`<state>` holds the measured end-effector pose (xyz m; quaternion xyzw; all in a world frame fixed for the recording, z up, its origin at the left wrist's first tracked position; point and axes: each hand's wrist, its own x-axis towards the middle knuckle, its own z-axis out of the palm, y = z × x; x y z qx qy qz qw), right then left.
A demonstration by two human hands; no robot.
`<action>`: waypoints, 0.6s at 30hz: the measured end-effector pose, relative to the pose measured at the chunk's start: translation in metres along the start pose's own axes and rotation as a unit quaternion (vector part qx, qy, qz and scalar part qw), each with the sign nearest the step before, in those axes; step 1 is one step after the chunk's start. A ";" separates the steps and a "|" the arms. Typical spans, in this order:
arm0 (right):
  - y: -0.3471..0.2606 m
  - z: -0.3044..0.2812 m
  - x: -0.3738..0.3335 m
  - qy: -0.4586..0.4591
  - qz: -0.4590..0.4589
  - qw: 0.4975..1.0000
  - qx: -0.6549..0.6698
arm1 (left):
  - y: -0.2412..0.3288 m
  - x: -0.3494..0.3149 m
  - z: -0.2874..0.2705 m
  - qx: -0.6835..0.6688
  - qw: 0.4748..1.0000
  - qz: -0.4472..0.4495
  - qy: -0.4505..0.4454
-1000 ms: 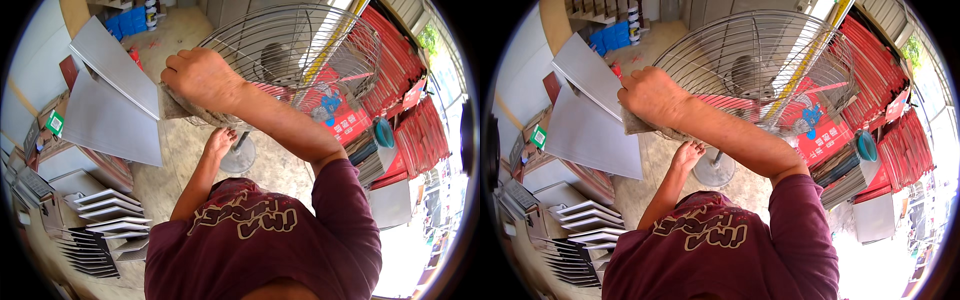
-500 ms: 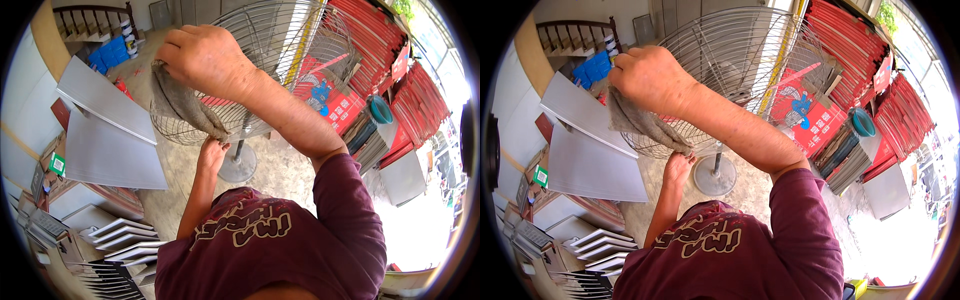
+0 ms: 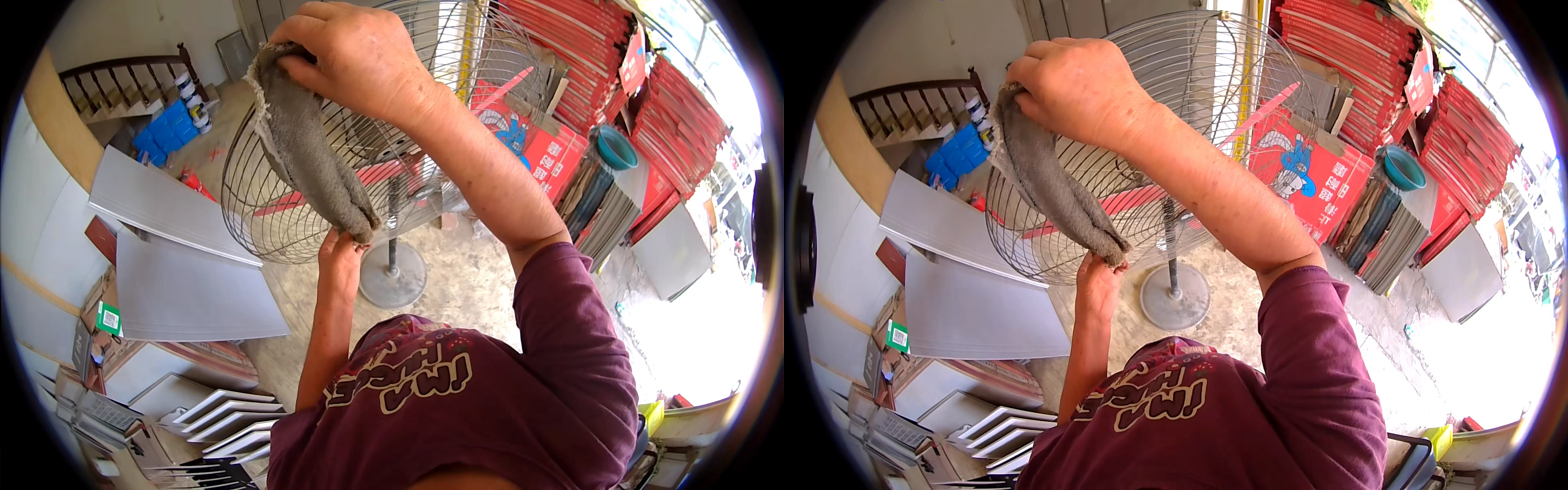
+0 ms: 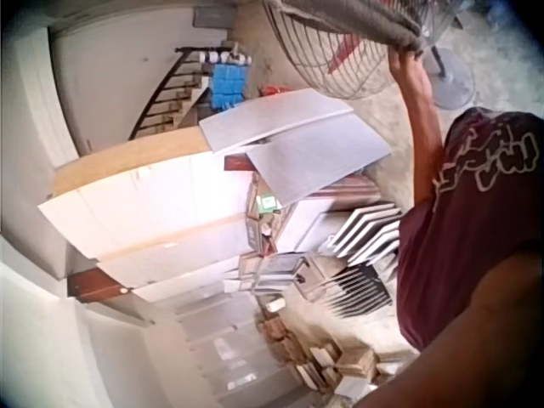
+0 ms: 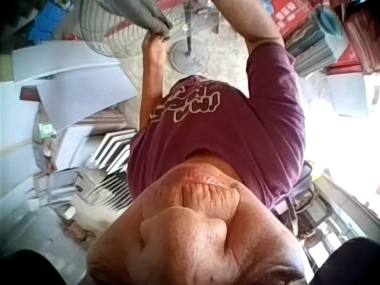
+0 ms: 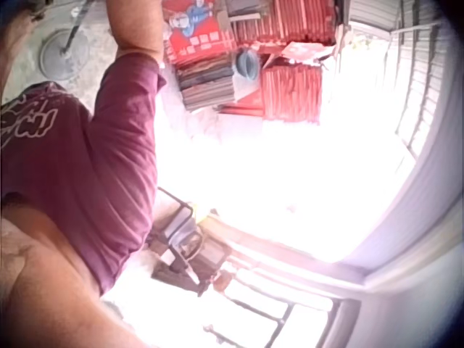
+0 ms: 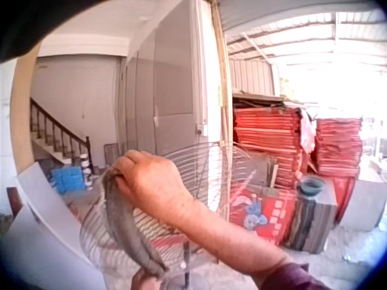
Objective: The person cleans a standing fan by wiping the metal cage with a cloth and then folds the cloth.
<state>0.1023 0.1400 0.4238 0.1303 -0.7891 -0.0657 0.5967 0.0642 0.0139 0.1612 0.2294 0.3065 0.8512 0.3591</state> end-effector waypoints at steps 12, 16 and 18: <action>0.058 -0.046 -0.007 0.011 0.072 0.997 -0.040 | 0.018 0.000 0.040 0.156 0.981 0.111 0.027; 0.084 -0.064 -0.013 -0.003 0.116 0.992 -0.052 | 0.033 0.003 0.065 0.221 0.959 0.175 0.024; 0.096 -0.073 -0.018 0.007 0.142 0.989 -0.052 | 0.037 0.007 0.071 0.284 0.931 0.230 0.009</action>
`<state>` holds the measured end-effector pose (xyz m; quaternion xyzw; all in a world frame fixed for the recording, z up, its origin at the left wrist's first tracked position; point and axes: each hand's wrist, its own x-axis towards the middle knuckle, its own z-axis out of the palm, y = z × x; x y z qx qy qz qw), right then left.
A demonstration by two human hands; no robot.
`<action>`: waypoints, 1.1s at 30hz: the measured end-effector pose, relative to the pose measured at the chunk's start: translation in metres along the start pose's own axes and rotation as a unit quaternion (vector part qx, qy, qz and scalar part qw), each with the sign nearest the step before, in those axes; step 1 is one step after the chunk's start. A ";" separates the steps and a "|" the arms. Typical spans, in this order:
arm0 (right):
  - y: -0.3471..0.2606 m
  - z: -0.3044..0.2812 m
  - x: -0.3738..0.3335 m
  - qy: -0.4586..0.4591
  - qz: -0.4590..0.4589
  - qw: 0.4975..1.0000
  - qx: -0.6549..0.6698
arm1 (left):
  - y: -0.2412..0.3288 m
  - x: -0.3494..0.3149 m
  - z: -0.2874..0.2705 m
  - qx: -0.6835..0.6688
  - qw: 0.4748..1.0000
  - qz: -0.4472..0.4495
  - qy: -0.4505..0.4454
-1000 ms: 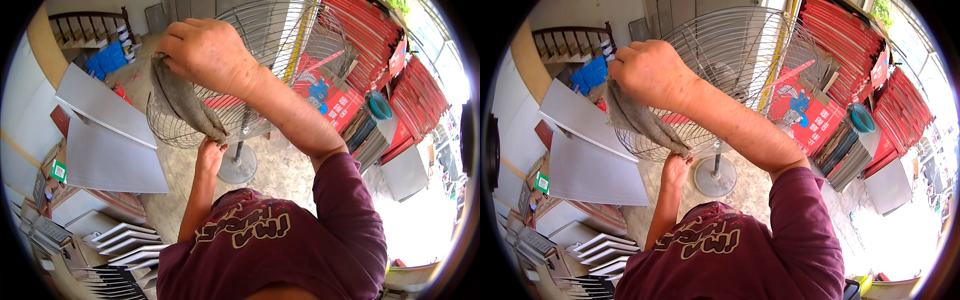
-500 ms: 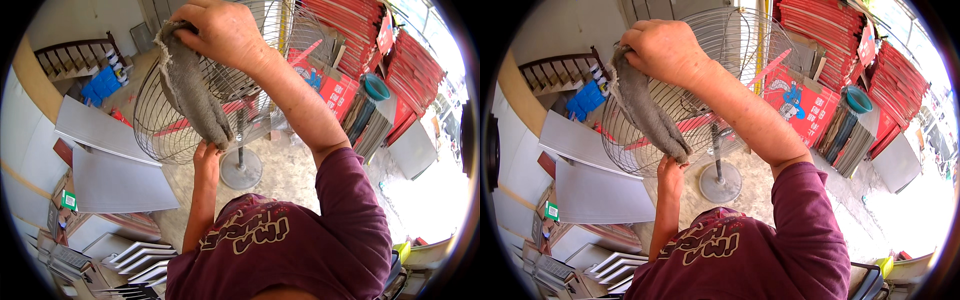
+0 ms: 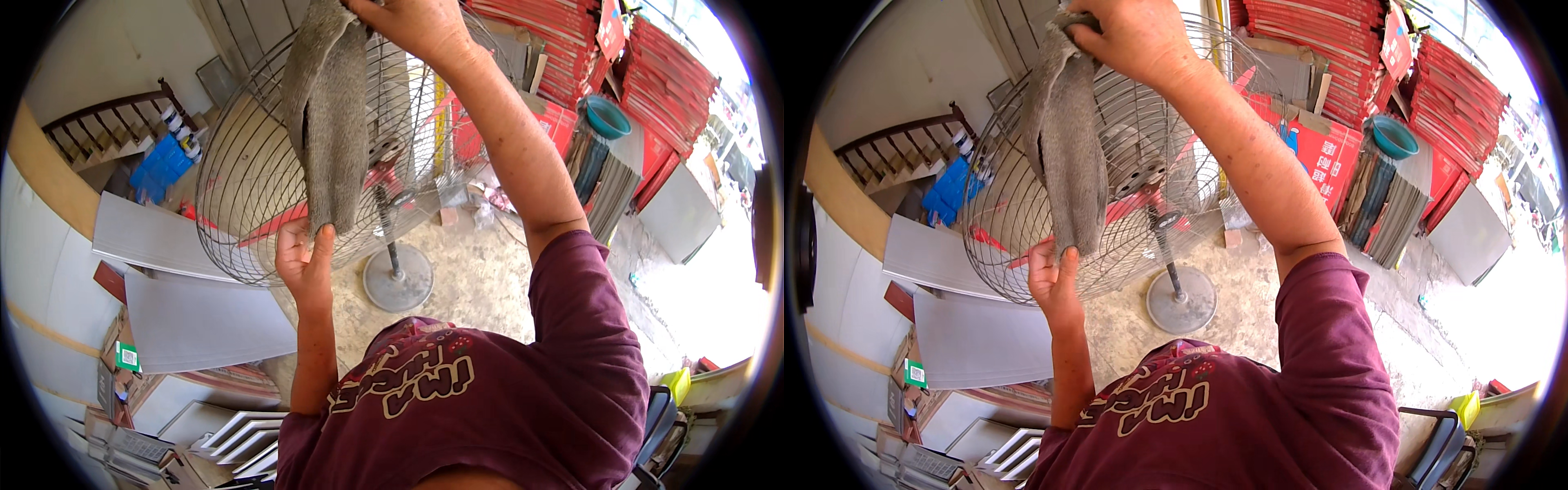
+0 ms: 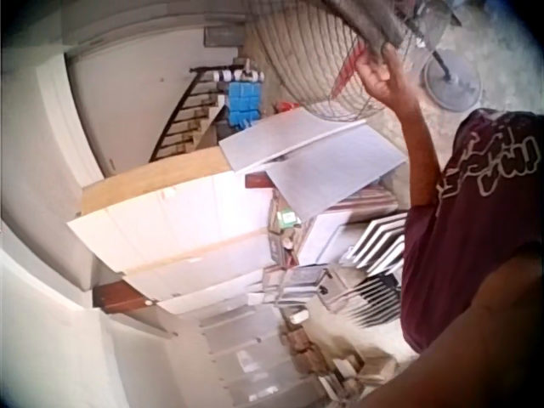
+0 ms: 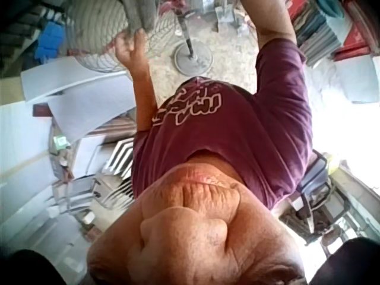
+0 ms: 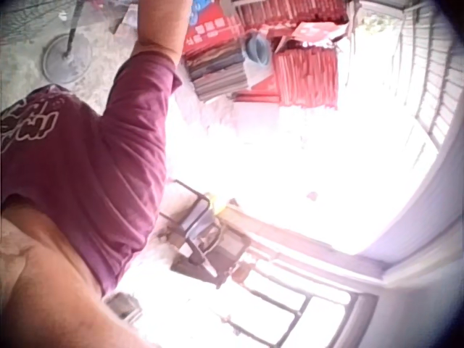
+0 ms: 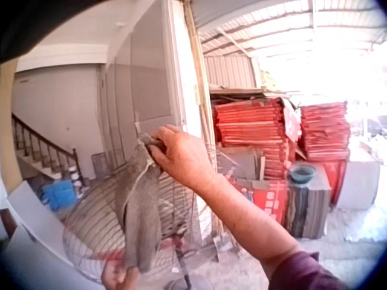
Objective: The person cleans a standing fan by wiping the metal cage with a cloth and then folds the cloth.
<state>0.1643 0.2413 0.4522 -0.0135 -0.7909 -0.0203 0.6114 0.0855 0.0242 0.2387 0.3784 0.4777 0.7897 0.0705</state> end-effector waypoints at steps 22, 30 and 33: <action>0.204 -0.024 -0.081 0.048 0.294 0.915 0.272 | 0.025 0.078 0.120 0.429 0.799 0.407 -0.111; 0.282 -0.031 -0.153 0.078 0.352 0.910 0.206 | 0.018 0.097 0.181 0.475 0.702 0.501 -0.176; 0.299 -0.034 -0.180 0.089 0.430 0.863 0.250 | 0.016 0.102 0.200 0.491 0.672 0.515 -0.205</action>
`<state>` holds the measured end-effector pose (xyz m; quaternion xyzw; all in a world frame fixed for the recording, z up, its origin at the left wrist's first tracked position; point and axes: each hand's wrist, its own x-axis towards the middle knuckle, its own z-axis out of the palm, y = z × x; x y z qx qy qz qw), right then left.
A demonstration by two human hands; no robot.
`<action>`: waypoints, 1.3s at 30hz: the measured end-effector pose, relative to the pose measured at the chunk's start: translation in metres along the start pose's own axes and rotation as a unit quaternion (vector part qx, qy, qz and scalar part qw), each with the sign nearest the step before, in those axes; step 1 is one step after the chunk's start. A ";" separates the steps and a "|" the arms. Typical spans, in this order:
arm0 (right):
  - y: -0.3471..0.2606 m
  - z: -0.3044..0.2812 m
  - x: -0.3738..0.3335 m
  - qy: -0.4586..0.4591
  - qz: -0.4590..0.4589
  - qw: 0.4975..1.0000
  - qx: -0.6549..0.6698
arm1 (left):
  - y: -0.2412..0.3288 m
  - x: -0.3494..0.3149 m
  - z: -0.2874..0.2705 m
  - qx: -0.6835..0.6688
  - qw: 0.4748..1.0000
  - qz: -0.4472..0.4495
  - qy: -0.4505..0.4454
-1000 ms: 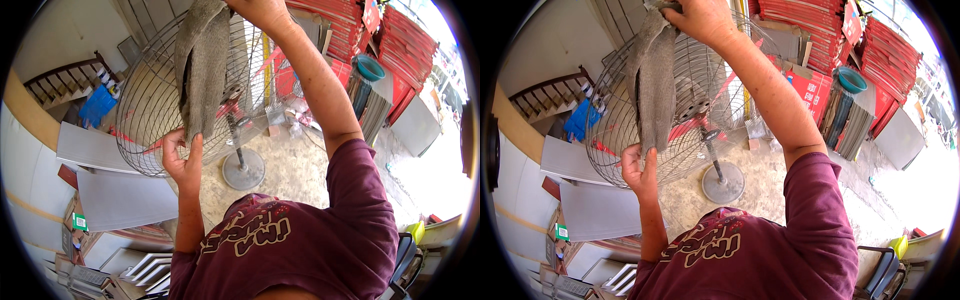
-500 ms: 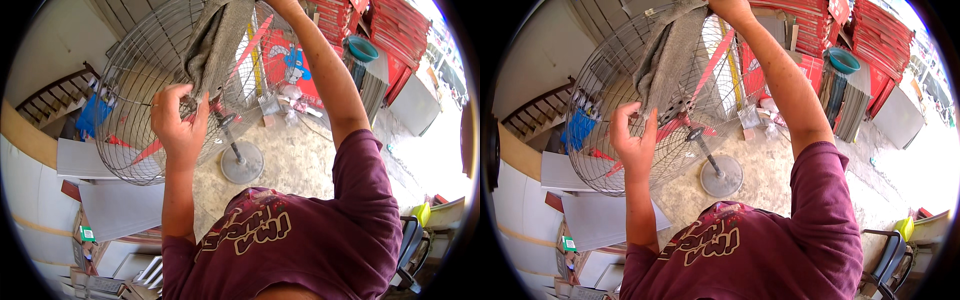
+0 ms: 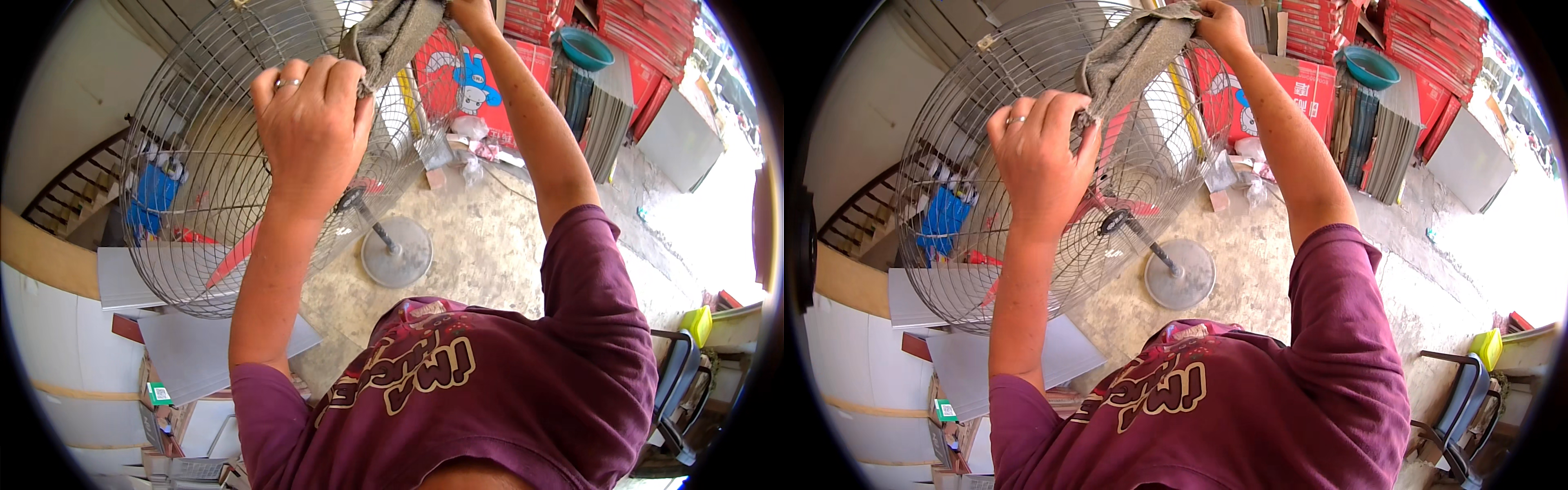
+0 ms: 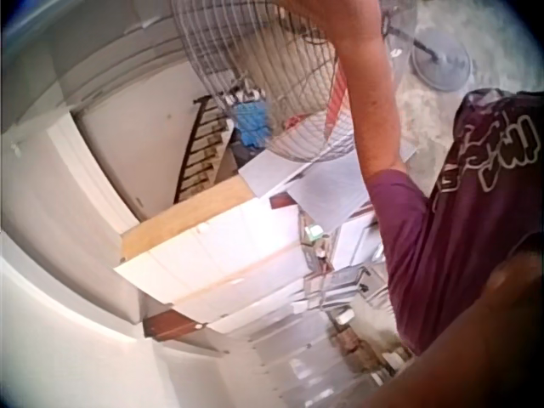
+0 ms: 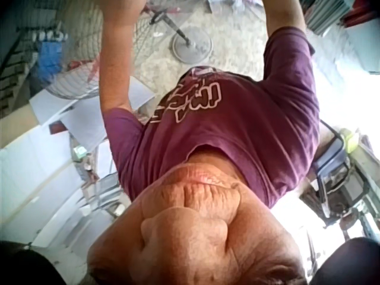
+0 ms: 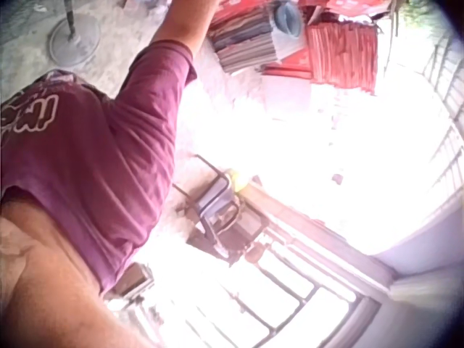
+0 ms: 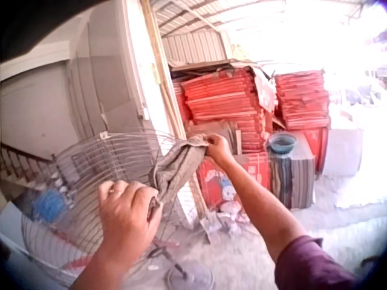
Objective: The person cleans a standing fan by wiping the metal cage with a cloth and then folds the cloth.
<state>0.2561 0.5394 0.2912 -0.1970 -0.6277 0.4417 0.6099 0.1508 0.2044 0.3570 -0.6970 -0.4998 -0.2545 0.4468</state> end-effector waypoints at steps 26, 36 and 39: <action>0.266 -0.046 -0.188 0.293 0.349 0.880 -0.132 | 0.037 0.023 0.174 -0.006 0.966 0.195 -0.171; 0.211 0.112 -0.367 0.114 0.581 0.791 0.157 | 0.038 -0.023 0.210 -0.011 0.936 0.252 -0.244; 0.149 0.132 -0.371 0.058 0.645 0.725 0.235 | 0.035 -0.038 0.218 -0.011 0.927 0.254 -0.275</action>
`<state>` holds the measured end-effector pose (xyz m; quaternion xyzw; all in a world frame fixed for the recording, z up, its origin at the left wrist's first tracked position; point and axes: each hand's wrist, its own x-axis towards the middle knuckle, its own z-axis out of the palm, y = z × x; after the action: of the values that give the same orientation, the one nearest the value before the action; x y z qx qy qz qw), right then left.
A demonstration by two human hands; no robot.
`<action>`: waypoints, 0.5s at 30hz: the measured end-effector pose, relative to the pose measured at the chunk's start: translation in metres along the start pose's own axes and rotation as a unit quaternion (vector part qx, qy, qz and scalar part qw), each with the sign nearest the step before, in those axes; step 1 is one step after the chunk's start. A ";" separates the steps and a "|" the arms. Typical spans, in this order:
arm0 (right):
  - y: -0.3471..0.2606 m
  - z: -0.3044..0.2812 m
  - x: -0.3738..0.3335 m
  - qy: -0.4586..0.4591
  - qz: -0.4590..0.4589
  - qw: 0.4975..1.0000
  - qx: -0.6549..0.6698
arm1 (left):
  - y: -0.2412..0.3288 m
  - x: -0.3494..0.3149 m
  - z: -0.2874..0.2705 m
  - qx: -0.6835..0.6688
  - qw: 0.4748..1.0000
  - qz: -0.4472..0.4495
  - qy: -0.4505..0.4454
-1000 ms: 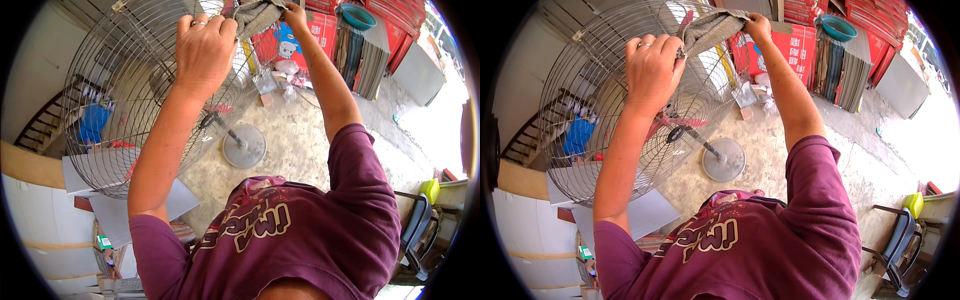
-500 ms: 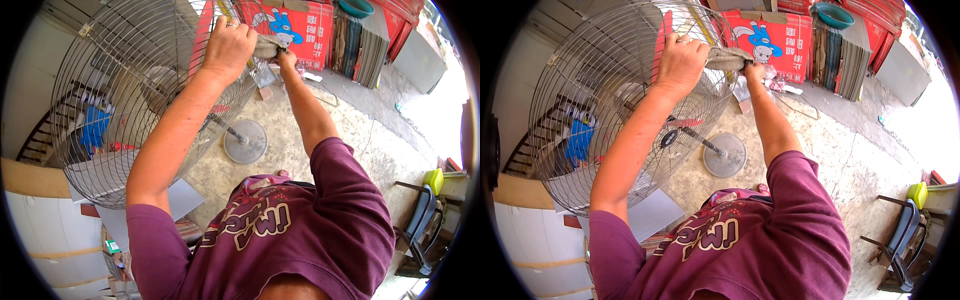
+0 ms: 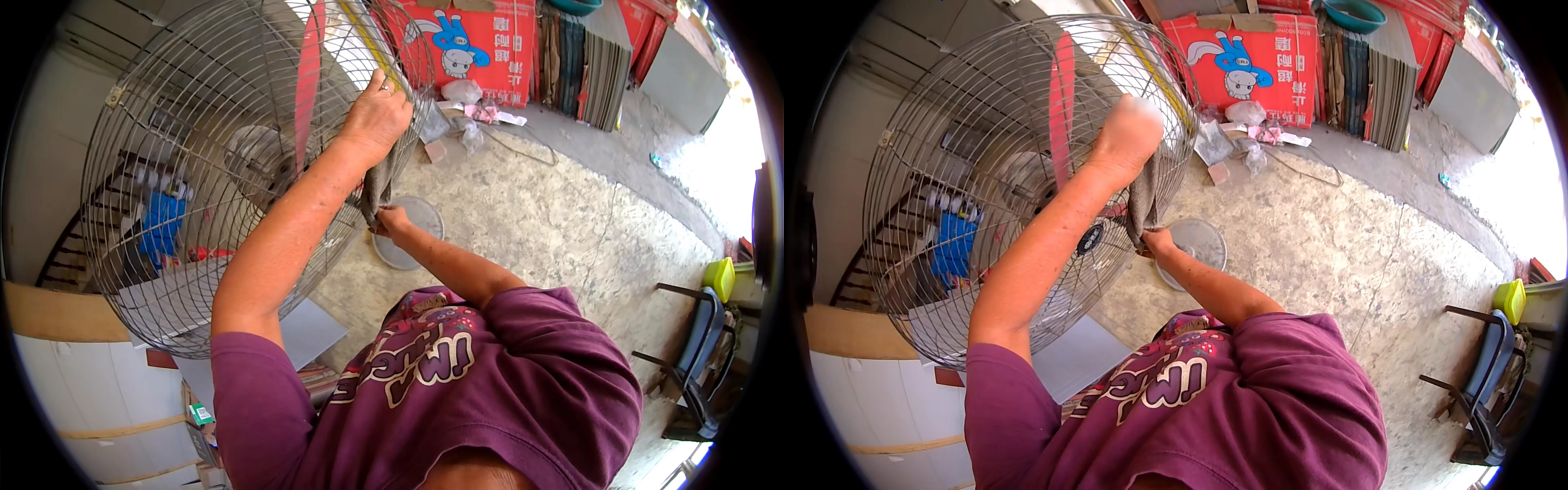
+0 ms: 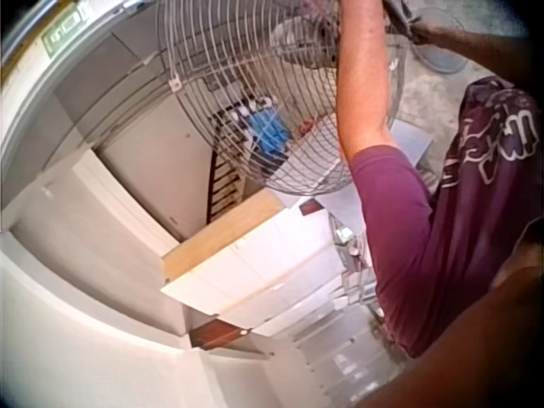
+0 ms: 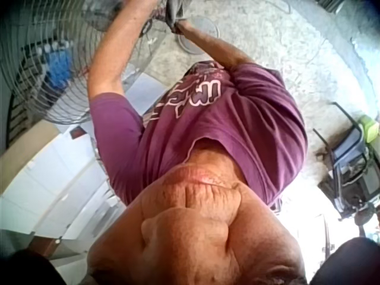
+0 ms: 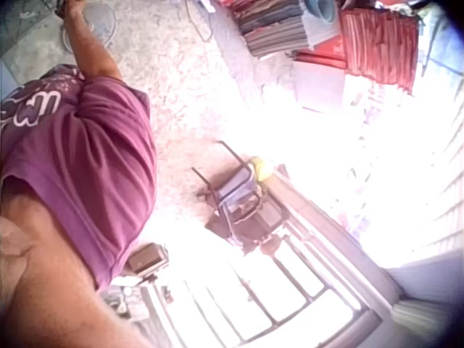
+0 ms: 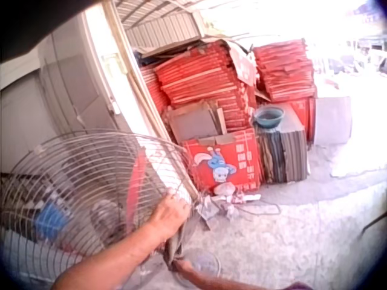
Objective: The person cleans a standing fan by wiping the metal cage with a cloth and then folds the cloth.
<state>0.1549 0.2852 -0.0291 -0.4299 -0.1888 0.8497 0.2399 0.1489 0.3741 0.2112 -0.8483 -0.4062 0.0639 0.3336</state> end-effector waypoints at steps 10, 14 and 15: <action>-0.004 0.035 -0.049 -0.120 0.080 0.984 0.109 | -0.007 0.004 -0.018 -0.016 0.999 0.042 0.017; 0.001 0.040 -0.049 -0.133 0.077 0.976 0.154 | -0.014 0.009 -0.027 -0.004 0.998 0.052 0.037; 0.000 0.042 -0.051 -0.134 0.076 0.975 0.159 | -0.015 0.009 -0.029 -0.008 0.998 0.048 0.042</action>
<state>0.1473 0.2516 0.0271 -0.2819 -0.0480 0.9344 0.2124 0.1562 0.3721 0.2446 -0.8715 -0.3512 0.0407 0.3398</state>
